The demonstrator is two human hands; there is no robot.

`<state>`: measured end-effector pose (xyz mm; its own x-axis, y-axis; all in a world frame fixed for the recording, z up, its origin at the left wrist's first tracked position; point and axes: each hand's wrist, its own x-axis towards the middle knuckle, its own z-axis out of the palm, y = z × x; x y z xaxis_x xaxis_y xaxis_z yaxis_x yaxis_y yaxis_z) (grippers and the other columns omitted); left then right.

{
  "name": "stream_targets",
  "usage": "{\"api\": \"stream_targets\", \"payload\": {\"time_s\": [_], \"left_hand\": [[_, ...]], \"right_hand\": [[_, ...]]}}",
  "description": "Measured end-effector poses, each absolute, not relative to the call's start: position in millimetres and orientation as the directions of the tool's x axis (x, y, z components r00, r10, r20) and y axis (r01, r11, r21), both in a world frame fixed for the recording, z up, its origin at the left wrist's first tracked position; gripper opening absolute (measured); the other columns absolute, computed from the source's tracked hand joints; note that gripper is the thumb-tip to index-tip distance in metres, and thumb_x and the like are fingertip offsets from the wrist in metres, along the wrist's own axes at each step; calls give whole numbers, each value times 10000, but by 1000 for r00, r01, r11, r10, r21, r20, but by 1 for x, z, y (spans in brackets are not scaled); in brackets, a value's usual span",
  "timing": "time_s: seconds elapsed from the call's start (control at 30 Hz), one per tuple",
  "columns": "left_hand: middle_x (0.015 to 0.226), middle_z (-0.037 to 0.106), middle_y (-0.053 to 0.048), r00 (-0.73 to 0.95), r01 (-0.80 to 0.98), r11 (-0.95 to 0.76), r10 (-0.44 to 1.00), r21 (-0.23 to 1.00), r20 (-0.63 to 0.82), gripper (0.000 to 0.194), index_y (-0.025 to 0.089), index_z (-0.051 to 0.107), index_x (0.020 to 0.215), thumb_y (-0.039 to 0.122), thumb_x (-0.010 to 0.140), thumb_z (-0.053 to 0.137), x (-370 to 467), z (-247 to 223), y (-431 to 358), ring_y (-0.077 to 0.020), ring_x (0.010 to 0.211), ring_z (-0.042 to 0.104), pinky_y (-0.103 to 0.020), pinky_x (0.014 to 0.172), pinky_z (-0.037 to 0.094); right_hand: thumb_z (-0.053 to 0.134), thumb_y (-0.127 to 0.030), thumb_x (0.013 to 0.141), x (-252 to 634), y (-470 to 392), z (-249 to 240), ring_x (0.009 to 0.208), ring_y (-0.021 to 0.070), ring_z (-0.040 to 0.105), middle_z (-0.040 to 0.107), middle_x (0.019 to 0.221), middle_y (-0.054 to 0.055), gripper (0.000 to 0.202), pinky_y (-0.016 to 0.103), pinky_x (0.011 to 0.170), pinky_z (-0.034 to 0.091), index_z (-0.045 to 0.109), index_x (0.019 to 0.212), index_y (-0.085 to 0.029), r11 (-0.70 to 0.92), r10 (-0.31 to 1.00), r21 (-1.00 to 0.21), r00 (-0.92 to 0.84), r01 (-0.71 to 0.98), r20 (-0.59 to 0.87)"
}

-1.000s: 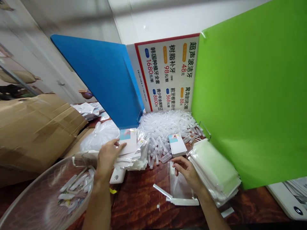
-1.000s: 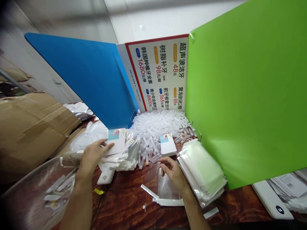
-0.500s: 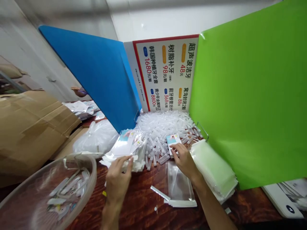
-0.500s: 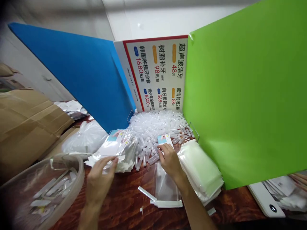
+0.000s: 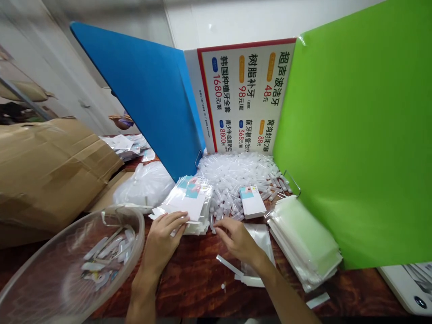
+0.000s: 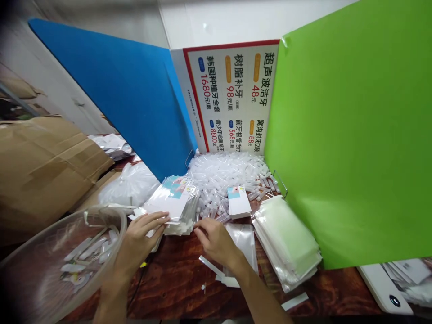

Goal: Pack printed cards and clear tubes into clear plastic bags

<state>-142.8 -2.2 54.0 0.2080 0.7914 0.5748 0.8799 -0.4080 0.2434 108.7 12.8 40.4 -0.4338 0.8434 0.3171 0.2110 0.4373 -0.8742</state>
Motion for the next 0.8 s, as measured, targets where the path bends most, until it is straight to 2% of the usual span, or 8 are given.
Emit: {"api": "stream_targets", "payload": {"time_s": [0.07,0.13,0.2,0.27,0.4,0.57,0.67,0.8], "left_hand": [[1050,784,-54,206,881,-409,786,240,584,175,253,732,924,270,938,559,-130,57,-4,-248,984,721,-480,956,487],[1072,778,-57,227,871,-434,773,232,592,153,239,715,910,210,922,566,-118,58,-6,-250,1033,710,-476,958,493],[1114,769,-55,292,841,-498,746,210,599,156,233,699,912,163,917,560,-109,58,-7,-253,1127,681,-480,996,487],[1154,760,-52,378,796,-578,708,181,597,179,227,685,921,119,917,543,-102,57,-8,-249,1209,644,-483,1048,471],[1167,758,-59,491,737,-664,654,126,576,205,205,665,965,75,929,511,-98,58,-8,-218,1178,669,-443,1069,492],[1115,775,-58,545,709,-704,585,42,601,232,199,668,1057,76,957,498,-102,66,-13,-199,1064,723,-413,1036,532],[1140,766,-80,513,708,-704,568,57,644,292,197,662,1150,59,942,511,-109,72,-17,-216,1079,717,-419,1018,547],[1027,789,-53,372,765,-636,567,103,735,258,207,679,1114,81,929,553,-124,76,-10,-209,977,745,-419,988,574]], "right_hand": [[535,-346,990,103,12,38,866,199,659,721,923,44,196,324,791,488,696,1032,-241,311,898,-940,-368,144,241],[543,-474,970,96,13,34,720,170,645,704,816,27,287,285,664,489,678,988,-222,133,939,-990,-323,34,115],[544,-588,930,91,14,30,558,135,585,671,708,7,401,246,525,443,638,880,-202,-49,944,-995,-330,-84,-18],[573,-635,885,89,15,26,474,115,525,639,629,-12,446,228,455,388,577,770,-204,-149,935,-976,-344,-156,-87],[648,-607,830,89,16,20,452,110,483,586,547,-40,427,228,455,358,532,708,-214,-192,932,-957,-346,-216,-108],[620,-619,844,88,23,20,425,107,442,546,514,-49,440,232,435,312,524,693,-217,-207,911,-957,-397,-205,-112],[575,-625,886,86,30,28,447,113,453,537,515,-42,469,239,455,322,523,661,-218,-126,908,-976,-418,-179,-40],[509,-628,933,84,36,38,478,110,464,550,538,-26,520,240,485,344,520,619,-214,-8,897,-988,-438,-154,61]]}}
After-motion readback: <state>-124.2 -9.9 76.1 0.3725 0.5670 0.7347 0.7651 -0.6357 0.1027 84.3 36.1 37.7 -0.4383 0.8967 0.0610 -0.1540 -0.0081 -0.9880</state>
